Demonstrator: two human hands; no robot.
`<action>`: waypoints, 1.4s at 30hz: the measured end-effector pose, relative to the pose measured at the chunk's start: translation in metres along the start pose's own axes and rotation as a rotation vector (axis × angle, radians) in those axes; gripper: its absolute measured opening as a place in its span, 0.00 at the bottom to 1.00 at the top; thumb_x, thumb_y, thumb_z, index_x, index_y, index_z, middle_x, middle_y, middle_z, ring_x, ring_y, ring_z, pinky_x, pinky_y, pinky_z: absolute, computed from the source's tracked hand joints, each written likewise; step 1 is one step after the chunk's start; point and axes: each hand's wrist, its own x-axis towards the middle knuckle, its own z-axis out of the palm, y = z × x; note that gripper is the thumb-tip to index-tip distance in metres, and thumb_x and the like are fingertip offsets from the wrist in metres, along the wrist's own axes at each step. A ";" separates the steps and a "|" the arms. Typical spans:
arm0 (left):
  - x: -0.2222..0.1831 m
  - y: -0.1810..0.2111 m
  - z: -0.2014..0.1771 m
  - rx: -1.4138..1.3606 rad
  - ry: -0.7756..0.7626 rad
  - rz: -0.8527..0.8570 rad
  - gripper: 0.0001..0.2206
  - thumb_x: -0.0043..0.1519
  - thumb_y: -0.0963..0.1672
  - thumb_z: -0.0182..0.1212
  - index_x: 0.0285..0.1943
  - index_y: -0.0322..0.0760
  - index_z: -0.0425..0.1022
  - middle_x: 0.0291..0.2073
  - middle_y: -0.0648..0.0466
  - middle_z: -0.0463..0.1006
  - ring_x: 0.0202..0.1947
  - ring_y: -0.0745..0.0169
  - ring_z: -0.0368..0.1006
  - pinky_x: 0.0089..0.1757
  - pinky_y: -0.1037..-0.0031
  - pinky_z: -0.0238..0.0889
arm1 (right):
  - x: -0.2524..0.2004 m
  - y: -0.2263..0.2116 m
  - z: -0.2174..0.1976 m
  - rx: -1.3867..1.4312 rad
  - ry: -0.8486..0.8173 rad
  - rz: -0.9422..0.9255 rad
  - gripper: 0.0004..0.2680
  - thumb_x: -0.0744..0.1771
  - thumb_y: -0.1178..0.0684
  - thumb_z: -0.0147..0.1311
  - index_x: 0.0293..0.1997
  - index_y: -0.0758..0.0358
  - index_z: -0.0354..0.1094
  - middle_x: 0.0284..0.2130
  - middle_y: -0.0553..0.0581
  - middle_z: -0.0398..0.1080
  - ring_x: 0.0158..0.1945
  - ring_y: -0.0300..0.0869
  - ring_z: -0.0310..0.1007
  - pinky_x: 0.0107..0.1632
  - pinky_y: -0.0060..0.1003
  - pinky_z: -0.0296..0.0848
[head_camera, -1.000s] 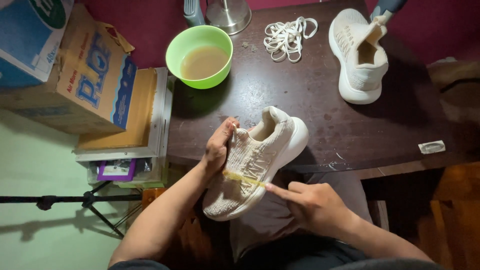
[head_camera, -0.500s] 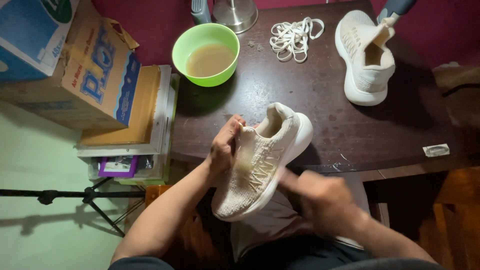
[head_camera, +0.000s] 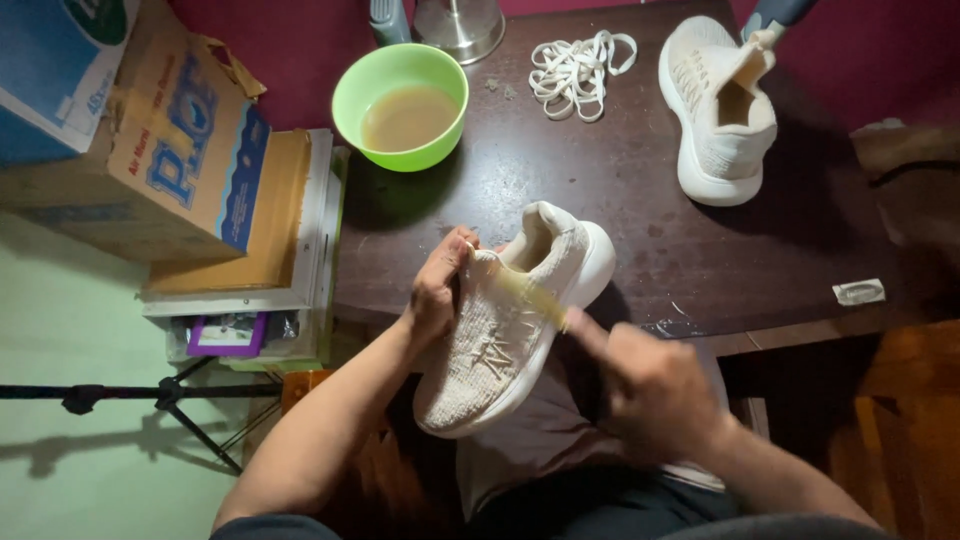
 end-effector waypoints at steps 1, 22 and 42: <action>0.000 0.001 0.000 0.032 -0.003 0.017 0.13 0.70 0.50 0.47 0.35 0.42 0.61 0.27 0.59 0.60 0.32 0.65 0.66 0.45 0.76 0.66 | 0.005 0.004 -0.004 0.102 -0.005 0.010 0.31 0.60 0.40 0.57 0.74 0.41 0.54 0.21 0.49 0.60 0.20 0.45 0.62 0.23 0.48 0.63; 0.000 0.000 0.008 0.004 0.084 0.015 0.12 0.70 0.49 0.49 0.36 0.40 0.62 0.24 0.50 0.69 0.23 0.68 0.62 0.23 0.81 0.52 | 0.027 0.033 0.009 0.154 0.365 0.117 0.13 0.65 0.61 0.50 0.52 0.54 0.77 0.17 0.54 0.62 0.20 0.48 0.68 0.25 0.35 0.67; -0.019 0.009 0.015 0.580 0.057 0.258 0.14 0.67 0.53 0.56 0.41 0.41 0.69 0.45 0.45 0.83 0.70 0.50 0.66 0.57 0.70 0.65 | 0.004 -0.015 -0.011 0.584 0.249 0.573 0.25 0.62 0.65 0.49 0.66 0.50 0.69 0.16 0.48 0.57 0.18 0.36 0.48 0.23 0.33 0.51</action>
